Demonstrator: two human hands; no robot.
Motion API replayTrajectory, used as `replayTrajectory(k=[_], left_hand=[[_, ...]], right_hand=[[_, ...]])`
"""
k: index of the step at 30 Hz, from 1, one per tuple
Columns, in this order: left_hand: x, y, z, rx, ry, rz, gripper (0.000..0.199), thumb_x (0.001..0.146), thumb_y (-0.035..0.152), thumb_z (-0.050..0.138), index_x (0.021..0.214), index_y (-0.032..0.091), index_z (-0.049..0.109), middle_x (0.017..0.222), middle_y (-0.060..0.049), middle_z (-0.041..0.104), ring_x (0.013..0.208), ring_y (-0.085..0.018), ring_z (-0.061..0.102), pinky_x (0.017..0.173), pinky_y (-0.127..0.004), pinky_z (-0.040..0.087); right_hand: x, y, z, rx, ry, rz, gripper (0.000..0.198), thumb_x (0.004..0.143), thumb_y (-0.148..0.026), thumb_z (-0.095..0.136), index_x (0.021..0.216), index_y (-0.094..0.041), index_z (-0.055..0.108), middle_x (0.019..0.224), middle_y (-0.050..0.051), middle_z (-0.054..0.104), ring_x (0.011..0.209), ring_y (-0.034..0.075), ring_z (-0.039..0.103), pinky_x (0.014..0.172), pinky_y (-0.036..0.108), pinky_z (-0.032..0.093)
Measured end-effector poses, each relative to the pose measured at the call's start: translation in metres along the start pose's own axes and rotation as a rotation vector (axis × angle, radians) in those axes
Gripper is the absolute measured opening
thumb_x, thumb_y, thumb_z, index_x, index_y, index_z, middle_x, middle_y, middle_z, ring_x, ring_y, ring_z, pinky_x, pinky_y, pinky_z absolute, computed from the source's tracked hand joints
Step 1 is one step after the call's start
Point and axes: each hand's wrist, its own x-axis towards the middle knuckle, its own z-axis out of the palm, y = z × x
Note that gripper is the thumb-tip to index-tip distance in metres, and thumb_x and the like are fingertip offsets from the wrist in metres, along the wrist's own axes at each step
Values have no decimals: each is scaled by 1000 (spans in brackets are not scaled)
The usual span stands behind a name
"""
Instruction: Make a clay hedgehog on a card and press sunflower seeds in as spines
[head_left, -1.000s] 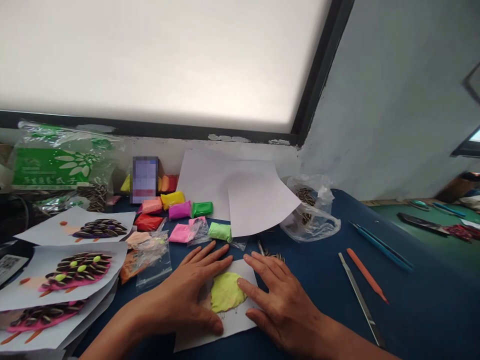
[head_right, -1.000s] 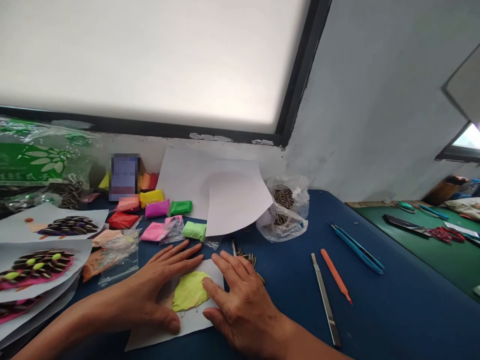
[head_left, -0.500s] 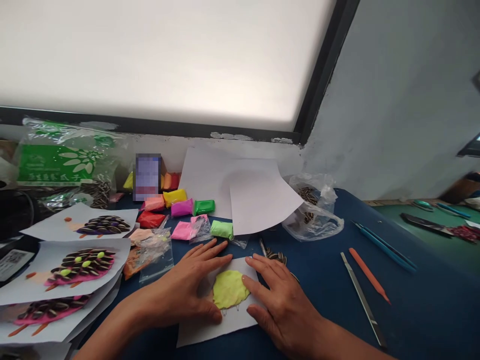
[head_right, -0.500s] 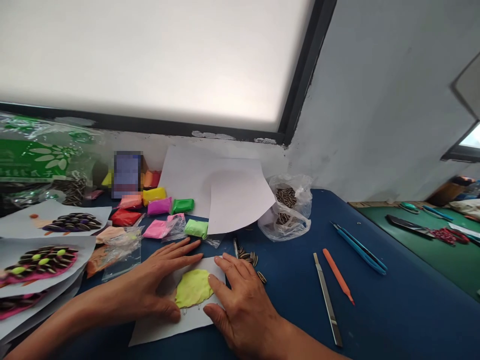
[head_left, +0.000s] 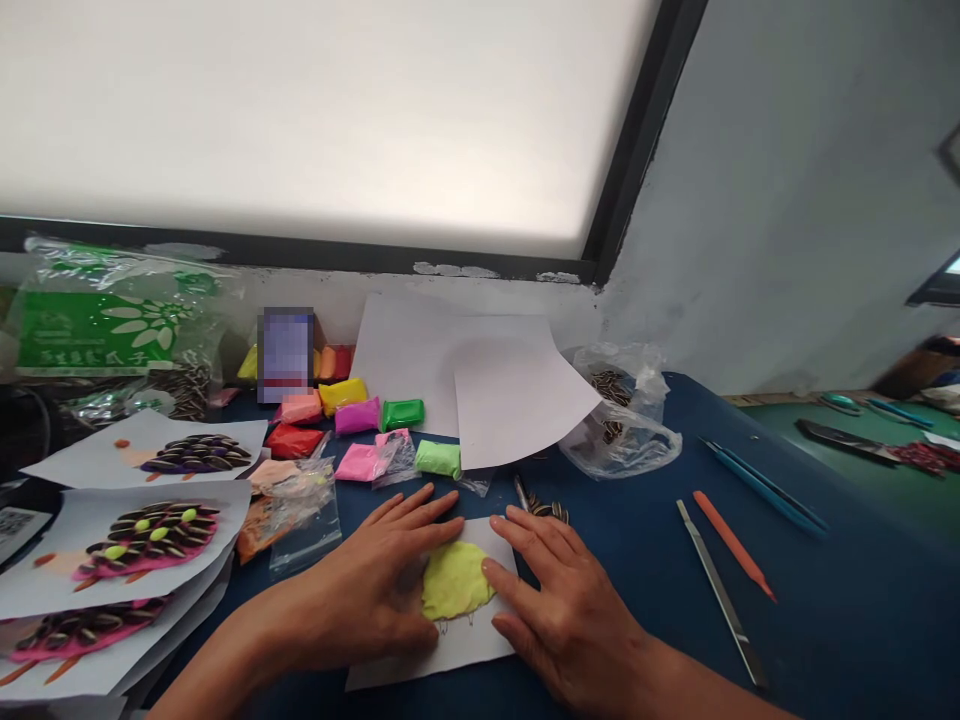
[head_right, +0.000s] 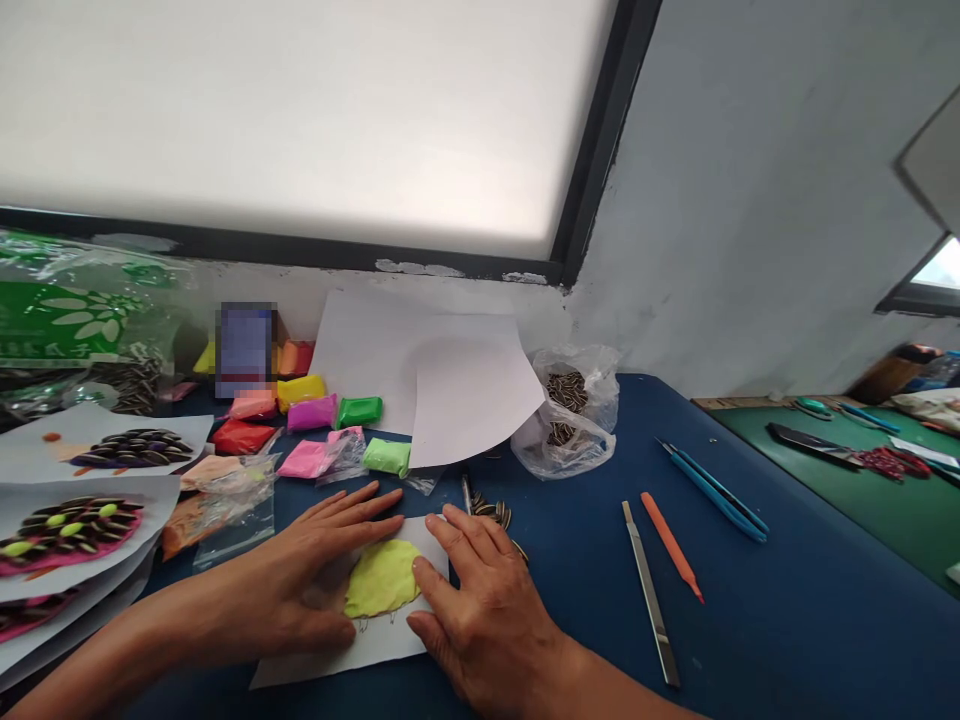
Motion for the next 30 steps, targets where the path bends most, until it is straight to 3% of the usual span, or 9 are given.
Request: replayTrajectory(k=[13, 22, 30], left_hand=[[0, 1, -2, 21, -17, -2, 82, 70, 33, 65, 147, 30, 34, 159, 1, 14, 147, -31, 4, 118, -55, 12], [1, 1, -1, -20, -15, -25, 83, 69, 29, 65, 147, 29, 35, 160, 2, 13, 147, -30, 2, 119, -53, 8], [0, -7, -1, -130, 16, 4, 92, 62, 25, 73, 146, 29, 36, 160, 0, 18, 148, -31, 7, 119, -52, 11]], right_hand=[[-4, 0, -4, 9, 103, -22, 27, 94, -25, 49, 109, -14, 68, 128, 18, 61, 119, 32, 57, 93, 48, 51], [-9, -6, -1, -6, 62, -60, 27, 94, -28, 50, 108, -13, 68, 130, 17, 61, 120, 32, 56, 93, 47, 52], [18, -4, -13, 122, 92, 43, 24, 92, -17, 48, 106, -16, 68, 127, 15, 61, 117, 29, 56, 94, 47, 50]])
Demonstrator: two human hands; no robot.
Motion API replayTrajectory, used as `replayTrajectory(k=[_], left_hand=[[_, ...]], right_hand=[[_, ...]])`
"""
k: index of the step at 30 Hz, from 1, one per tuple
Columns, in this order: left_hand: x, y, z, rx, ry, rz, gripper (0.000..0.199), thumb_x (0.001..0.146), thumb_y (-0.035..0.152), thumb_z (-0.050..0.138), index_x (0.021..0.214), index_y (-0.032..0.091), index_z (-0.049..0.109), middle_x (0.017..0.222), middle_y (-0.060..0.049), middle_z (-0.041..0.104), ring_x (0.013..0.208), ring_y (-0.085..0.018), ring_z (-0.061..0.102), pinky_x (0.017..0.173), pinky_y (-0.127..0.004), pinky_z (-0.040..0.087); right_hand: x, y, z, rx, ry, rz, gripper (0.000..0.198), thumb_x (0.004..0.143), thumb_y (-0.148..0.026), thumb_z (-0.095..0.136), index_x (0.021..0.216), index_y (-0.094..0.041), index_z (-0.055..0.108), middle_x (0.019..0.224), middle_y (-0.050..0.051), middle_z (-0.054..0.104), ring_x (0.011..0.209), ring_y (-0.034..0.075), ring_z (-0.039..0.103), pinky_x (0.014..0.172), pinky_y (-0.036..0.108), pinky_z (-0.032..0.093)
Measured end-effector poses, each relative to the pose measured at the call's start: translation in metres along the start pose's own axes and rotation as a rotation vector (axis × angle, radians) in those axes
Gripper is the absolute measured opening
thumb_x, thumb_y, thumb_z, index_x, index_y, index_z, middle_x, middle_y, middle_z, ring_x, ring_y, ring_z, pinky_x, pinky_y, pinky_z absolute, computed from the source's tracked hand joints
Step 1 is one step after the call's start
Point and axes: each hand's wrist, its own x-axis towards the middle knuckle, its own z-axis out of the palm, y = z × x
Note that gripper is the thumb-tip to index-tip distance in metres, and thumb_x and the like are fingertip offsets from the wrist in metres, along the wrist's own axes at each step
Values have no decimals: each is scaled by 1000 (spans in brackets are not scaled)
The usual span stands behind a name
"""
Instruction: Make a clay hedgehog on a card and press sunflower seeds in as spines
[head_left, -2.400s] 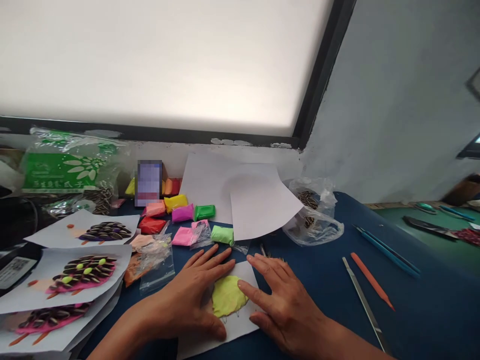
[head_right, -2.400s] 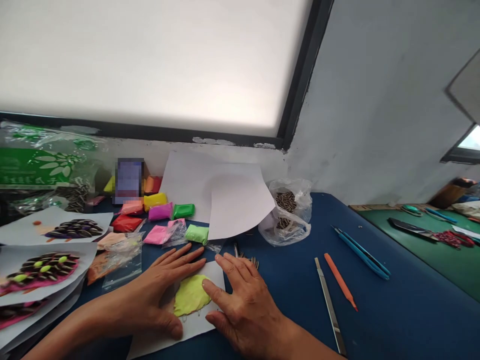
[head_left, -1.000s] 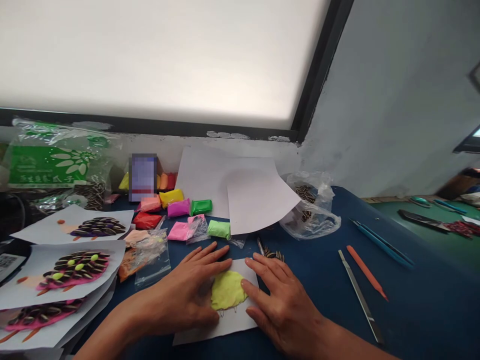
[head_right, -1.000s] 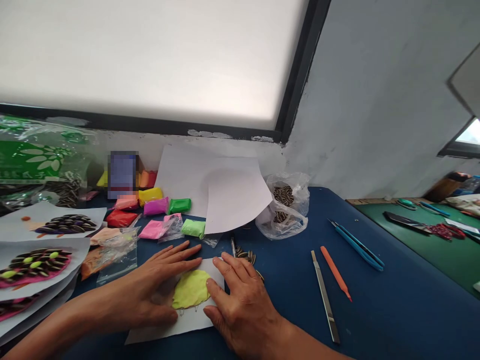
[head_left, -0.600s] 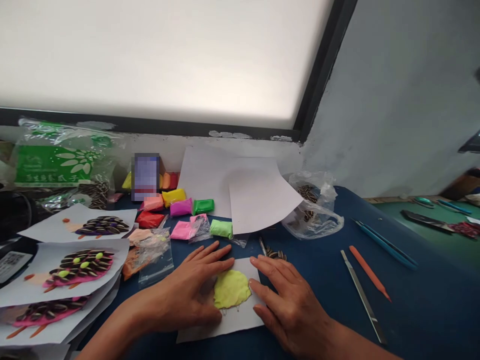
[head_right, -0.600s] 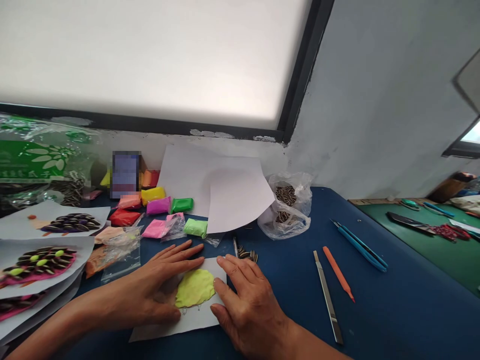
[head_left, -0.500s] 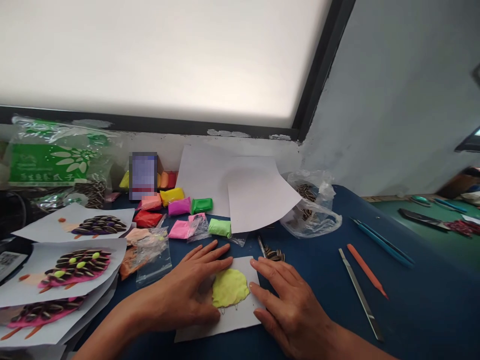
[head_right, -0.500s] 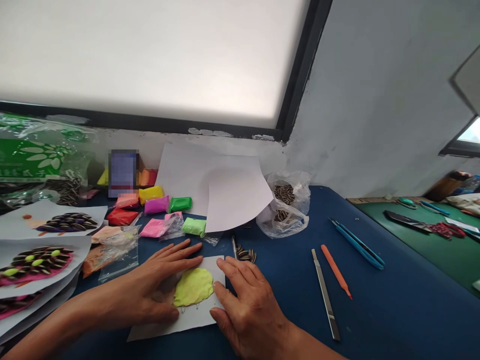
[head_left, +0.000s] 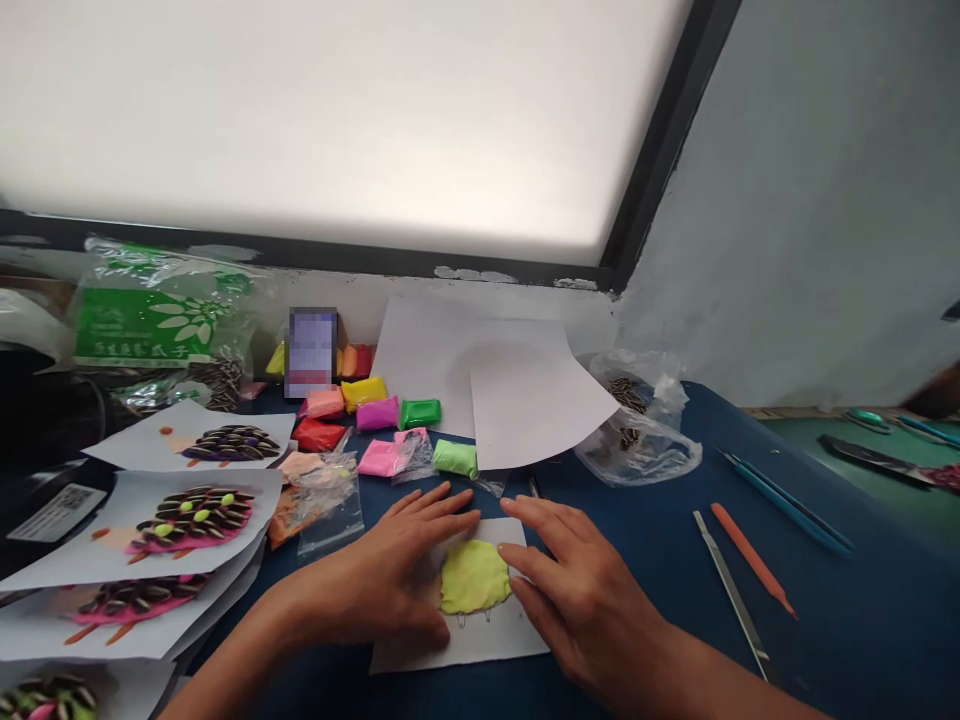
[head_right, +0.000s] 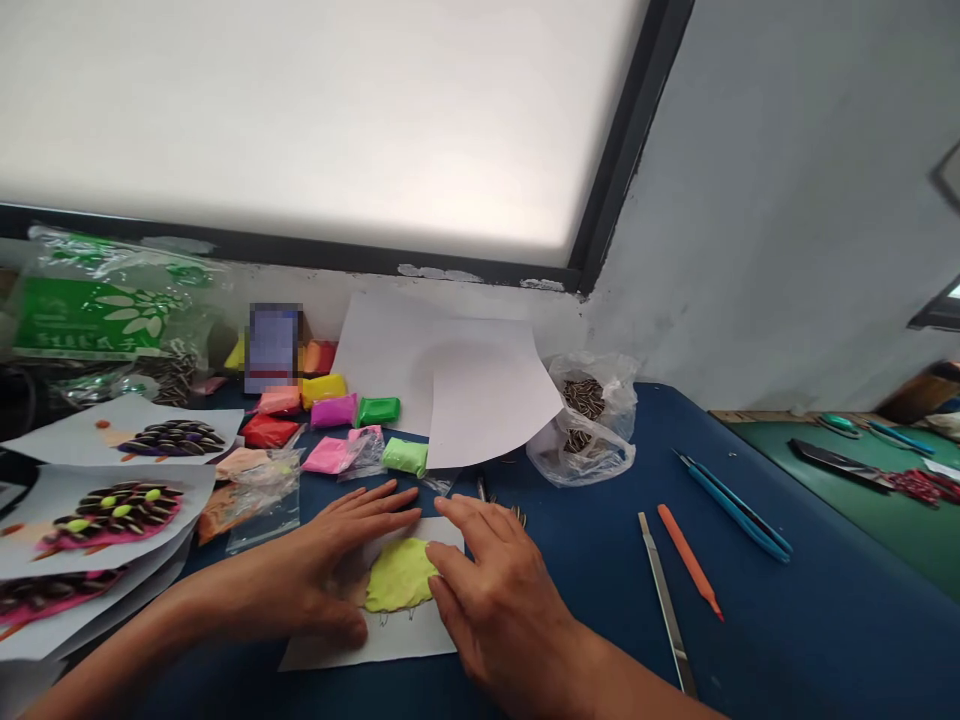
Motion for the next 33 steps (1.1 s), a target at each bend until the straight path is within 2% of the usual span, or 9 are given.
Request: replayTrajectory(k=[2, 4, 6, 8, 10, 16, 22, 27, 33], left_hand=[[-1, -7, -2, -72, 41, 15, 90, 63, 22, 72, 145, 33, 37, 159, 1, 20, 147, -30, 15, 119, -49, 17], [-1, -15, -3, -129, 139, 35, 76, 68, 21, 66, 140, 33, 45, 155, 1, 34, 141, -27, 31, 116, -44, 27], [2, -22, -3, -131, 288, 10, 55, 74, 19, 57, 128, 28, 56, 136, -2, 56, 126, -25, 50, 107, -39, 39], [8, -27, -2, -63, 410, -43, 32, 76, 20, 53, 106, 21, 66, 108, -5, 68, 102, -24, 61, 89, -36, 48], [13, -29, 0, -2, 417, -63, 18, 74, 21, 54, 86, 19, 67, 88, -3, 67, 85, -22, 61, 75, -33, 47], [16, -29, 1, -26, 405, -76, 13, 70, 22, 57, 80, 19, 64, 83, 0, 61, 80, -19, 56, 68, -28, 41], [15, -31, 2, -98, 404, -54, 10, 70, 21, 57, 78, 19, 62, 83, 0, 59, 81, -19, 54, 69, -28, 40], [14, -32, 4, -87, 420, -31, 12, 71, 21, 55, 80, 19, 63, 87, -2, 59, 86, -20, 53, 73, -29, 41], [14, -32, 4, -47, 420, -29, 11, 73, 21, 55, 80, 19, 63, 89, -2, 61, 88, -20, 54, 74, -29, 42]], right_hand=[[10, -1, 2, 62, -42, -6, 27, 90, -13, 48, 109, -17, 67, 127, 15, 61, 117, 27, 56, 95, 46, 49], [17, -1, 7, 102, -75, -16, 31, 87, -8, 47, 110, -16, 66, 127, 15, 60, 119, 27, 55, 96, 46, 49], [22, -1, 14, 131, -94, -19, 32, 85, -5, 47, 108, -15, 67, 127, 16, 60, 119, 27, 54, 96, 46, 48], [24, -1, 22, 162, -89, -16, 32, 85, -5, 46, 108, -14, 66, 126, 16, 60, 118, 26, 55, 96, 44, 48], [23, -2, 27, 190, -54, -19, 31, 87, -6, 45, 109, -14, 64, 125, 16, 61, 116, 25, 56, 96, 43, 49], [18, -5, 28, 187, -14, -105, 26, 85, -7, 48, 104, -16, 64, 127, 15, 60, 120, 25, 53, 97, 44, 47], [19, -11, 27, 144, -35, -138, 18, 91, -15, 50, 98, -19, 66, 127, 14, 59, 120, 25, 52, 98, 43, 46], [19, -11, 29, 29, -128, -216, 24, 92, -27, 53, 113, -23, 64, 136, 16, 52, 126, 30, 47, 99, 51, 42], [18, -8, 30, -58, -115, -279, 25, 93, -29, 52, 113, -19, 63, 138, 18, 52, 131, 32, 43, 102, 51, 41]])
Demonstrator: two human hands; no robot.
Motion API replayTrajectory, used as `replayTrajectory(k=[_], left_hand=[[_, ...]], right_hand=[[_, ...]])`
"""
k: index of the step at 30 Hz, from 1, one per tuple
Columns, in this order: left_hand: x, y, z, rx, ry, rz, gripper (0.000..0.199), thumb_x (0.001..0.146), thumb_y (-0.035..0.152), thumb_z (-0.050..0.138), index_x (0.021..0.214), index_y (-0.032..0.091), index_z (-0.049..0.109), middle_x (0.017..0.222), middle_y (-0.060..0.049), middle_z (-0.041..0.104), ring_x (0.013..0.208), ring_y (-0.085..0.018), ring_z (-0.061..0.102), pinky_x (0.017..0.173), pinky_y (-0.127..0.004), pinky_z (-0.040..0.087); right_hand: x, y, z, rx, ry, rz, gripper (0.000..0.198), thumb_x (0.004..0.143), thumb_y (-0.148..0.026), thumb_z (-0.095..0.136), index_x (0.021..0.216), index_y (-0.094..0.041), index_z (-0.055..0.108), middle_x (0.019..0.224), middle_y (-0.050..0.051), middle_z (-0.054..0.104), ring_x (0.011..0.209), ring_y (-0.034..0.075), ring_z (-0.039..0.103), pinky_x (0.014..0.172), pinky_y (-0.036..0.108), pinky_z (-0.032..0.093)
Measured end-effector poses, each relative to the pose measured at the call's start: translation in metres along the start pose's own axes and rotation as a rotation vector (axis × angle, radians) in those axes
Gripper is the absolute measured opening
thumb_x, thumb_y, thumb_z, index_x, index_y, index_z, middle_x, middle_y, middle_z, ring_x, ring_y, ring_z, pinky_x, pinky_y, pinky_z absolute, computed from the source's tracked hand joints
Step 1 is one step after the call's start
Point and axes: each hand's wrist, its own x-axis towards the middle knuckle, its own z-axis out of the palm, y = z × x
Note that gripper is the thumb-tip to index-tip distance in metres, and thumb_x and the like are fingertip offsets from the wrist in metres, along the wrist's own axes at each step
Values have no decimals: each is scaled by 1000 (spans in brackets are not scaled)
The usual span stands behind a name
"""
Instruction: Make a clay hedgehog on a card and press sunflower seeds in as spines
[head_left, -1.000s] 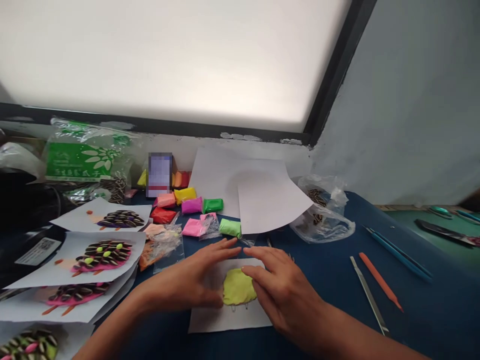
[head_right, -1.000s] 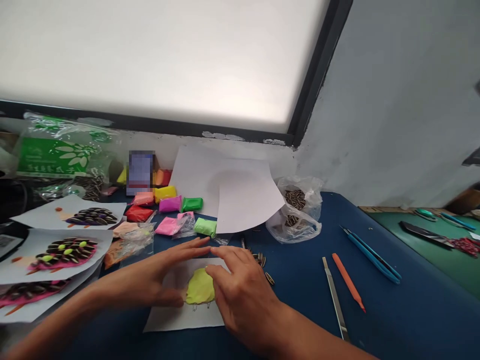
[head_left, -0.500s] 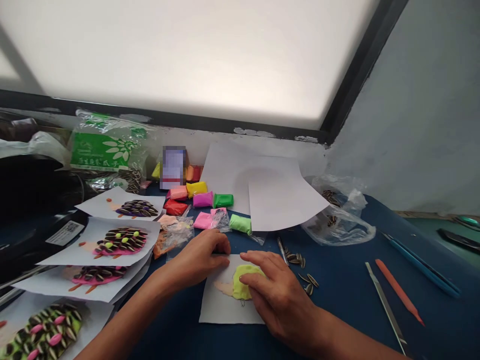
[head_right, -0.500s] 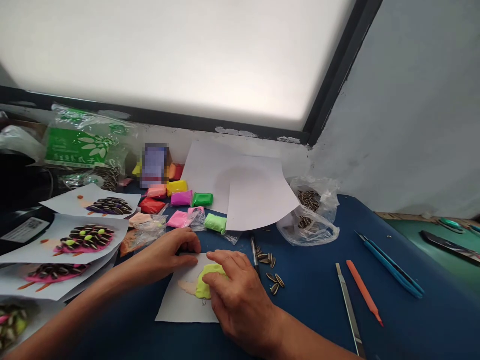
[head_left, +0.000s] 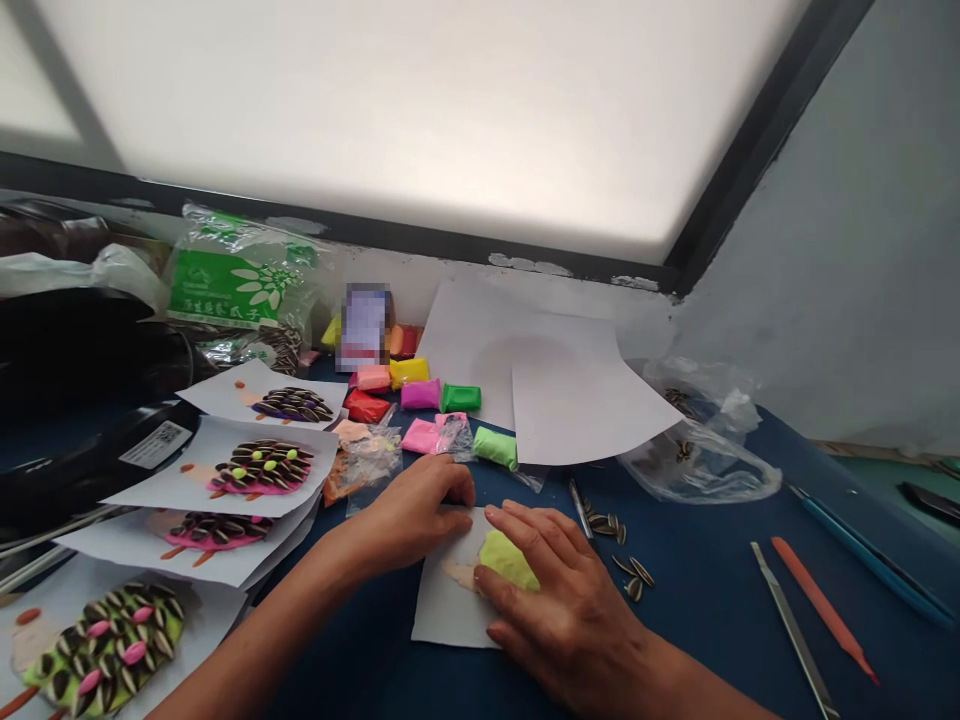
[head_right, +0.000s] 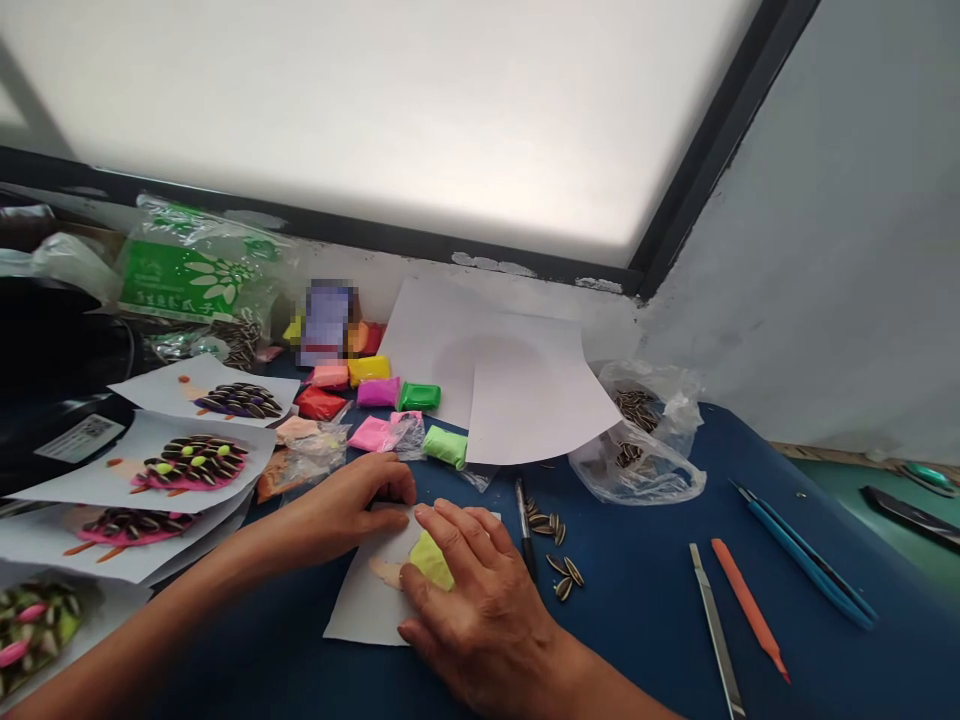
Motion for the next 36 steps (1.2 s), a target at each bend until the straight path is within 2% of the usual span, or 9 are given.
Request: replayTrajectory(k=[15, 27, 36], left_hand=[[-1, 5, -3, 20, -16, 4, 10, 73, 18, 54, 80, 20, 61, 88, -2, 59, 88, -21, 53, 76, -31, 41], [-1, 5, -4, 18, -13, -5, 10, 73, 19, 55, 80, 20, 62, 89, -2, 60, 88, -20, 54, 75, -30, 42], [-2, 5, -3, 31, -13, 4, 11, 74, 17, 55, 81, 20, 63, 90, -3, 60, 88, -20, 54, 76, -30, 42]], right_hand=[[0, -3, 0, 28, 18, 41, 23, 93, -27, 51, 107, -16, 67, 129, 18, 60, 124, 32, 51, 98, 50, 46], [-1, 1, 0, 192, 129, 109, 21, 93, -20, 49, 106, -18, 65, 122, 13, 63, 115, 26, 56, 95, 43, 49], [-2, -1, 2, 105, 100, 48, 21, 93, -22, 51, 106, -19, 67, 124, 15, 61, 116, 28, 55, 94, 46, 48]])
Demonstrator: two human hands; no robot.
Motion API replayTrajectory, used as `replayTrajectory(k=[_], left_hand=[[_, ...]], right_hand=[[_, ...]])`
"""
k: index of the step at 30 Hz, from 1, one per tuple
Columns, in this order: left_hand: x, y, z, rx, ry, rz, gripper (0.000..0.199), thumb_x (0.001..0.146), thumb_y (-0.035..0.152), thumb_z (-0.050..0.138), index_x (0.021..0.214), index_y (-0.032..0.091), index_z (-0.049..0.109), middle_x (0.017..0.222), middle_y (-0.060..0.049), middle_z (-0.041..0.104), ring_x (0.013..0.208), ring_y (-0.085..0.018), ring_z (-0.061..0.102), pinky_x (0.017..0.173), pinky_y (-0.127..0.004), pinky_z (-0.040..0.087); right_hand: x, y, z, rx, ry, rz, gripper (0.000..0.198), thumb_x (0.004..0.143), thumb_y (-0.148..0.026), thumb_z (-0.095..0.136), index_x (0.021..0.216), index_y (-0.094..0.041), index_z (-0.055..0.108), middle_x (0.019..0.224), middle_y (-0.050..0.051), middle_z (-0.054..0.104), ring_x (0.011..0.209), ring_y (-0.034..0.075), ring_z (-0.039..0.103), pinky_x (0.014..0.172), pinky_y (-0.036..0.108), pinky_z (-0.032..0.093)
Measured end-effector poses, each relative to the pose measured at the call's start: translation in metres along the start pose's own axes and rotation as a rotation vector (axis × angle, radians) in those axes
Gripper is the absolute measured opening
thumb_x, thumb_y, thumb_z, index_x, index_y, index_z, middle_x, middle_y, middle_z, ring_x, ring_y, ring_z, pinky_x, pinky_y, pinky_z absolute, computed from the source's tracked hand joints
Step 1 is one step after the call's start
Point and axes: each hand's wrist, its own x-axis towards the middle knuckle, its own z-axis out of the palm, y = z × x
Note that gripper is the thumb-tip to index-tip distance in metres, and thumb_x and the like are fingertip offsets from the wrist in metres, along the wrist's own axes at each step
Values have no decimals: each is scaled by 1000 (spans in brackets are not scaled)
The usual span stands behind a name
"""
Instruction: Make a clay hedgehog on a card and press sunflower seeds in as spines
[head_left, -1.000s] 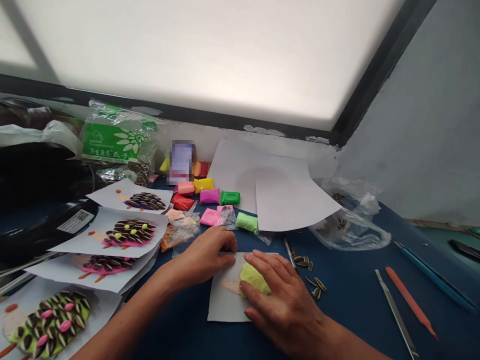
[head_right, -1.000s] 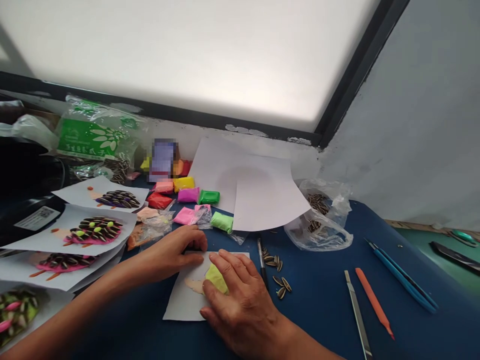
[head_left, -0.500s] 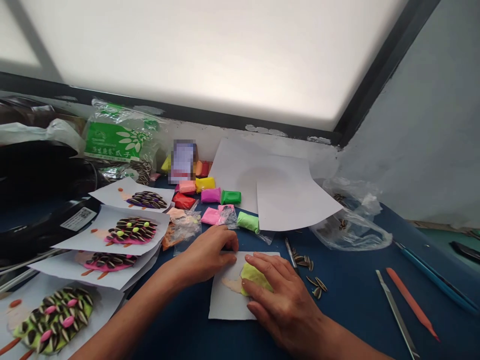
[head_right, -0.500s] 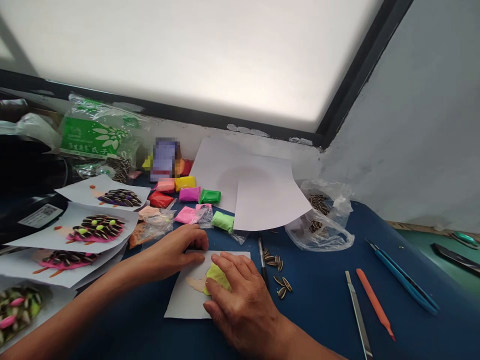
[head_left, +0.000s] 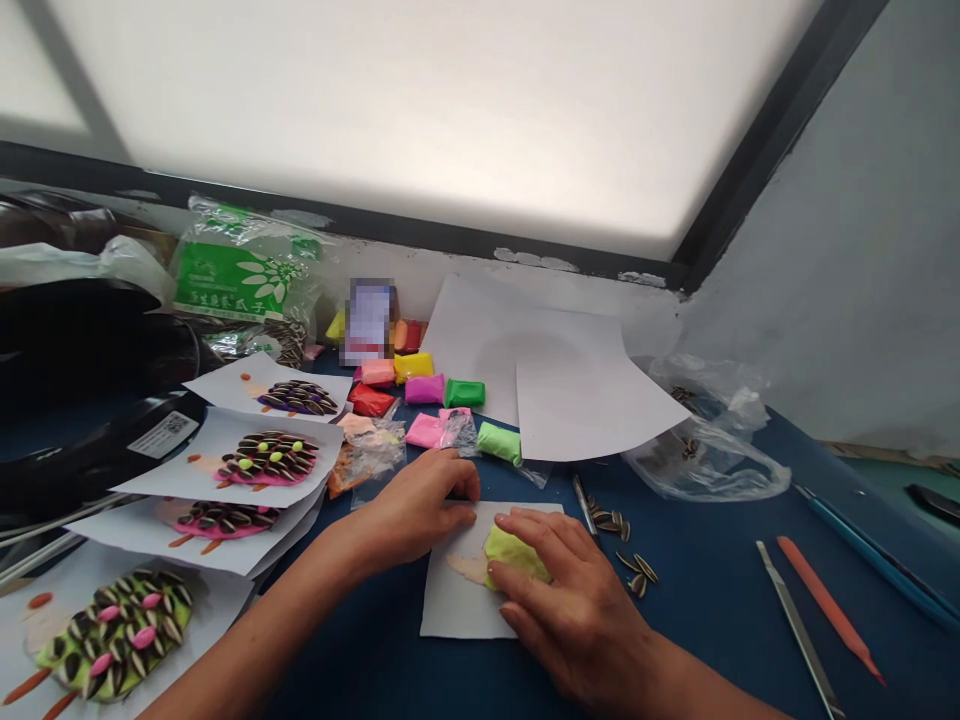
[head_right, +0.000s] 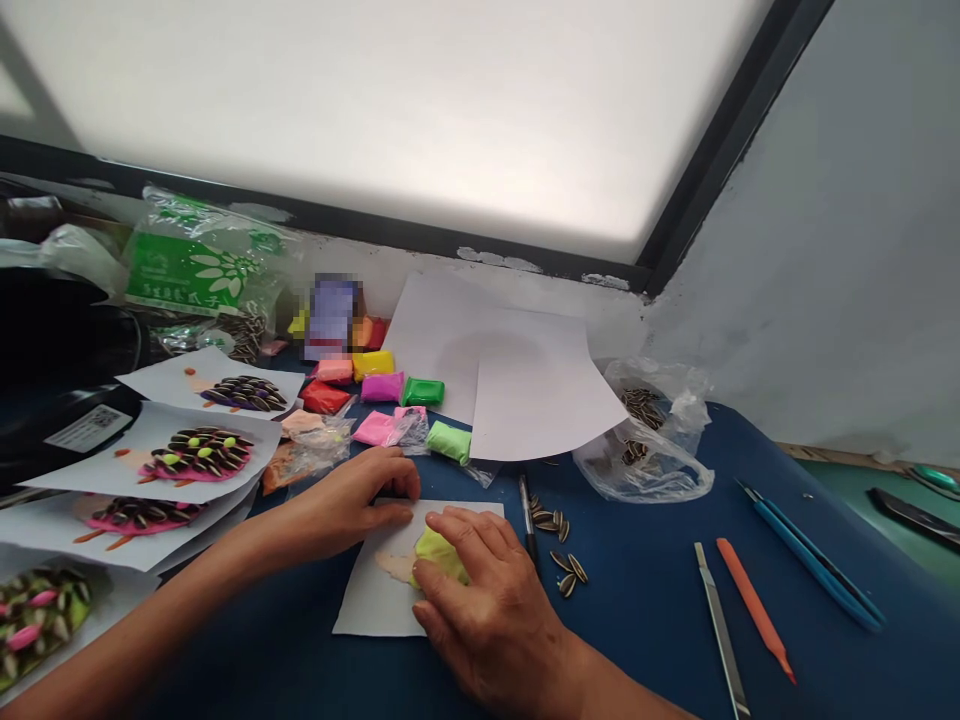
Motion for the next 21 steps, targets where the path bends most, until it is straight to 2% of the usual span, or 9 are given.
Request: replayTrajectory(k=[7, 11, 15, 21], left_hand=[[0, 0, 2, -9, 15, 7, 9, 73, 16, 55, 79, 20, 62, 86, -2, 59, 86, -19, 54, 74, -30, 42], [2, -1, 3, -12, 20, 10, 7, 72, 16, 55, 76, 20, 61, 84, -2, 59, 83, -19, 54, 71, -29, 41], [2, -2, 3, -35, 15, -2, 8, 71, 16, 55, 77, 20, 60, 83, -1, 59, 83, -19, 54, 70, -28, 42], [0, -2, 3, -93, 21, -4, 9, 71, 17, 56, 78, 19, 61, 82, 0, 58, 82, -19, 53, 72, -28, 41]], right_hand=[[-1, 1, -2, 59, 2, 45, 21, 93, -22, 51, 102, -19, 69, 123, 14, 63, 114, 28, 57, 94, 46, 49], [-1, 3, -2, 176, 54, 200, 22, 94, -20, 49, 106, -22, 67, 122, 11, 63, 115, 24, 58, 92, 40, 52], [5, 6, 1, 193, 30, 308, 18, 91, -17, 52, 96, -21, 69, 121, 12, 63, 114, 25, 59, 91, 42, 53], [7, 12, 7, 78, -72, 295, 37, 82, -1, 47, 107, -17, 69, 134, 15, 55, 126, 29, 49, 100, 52, 46]])
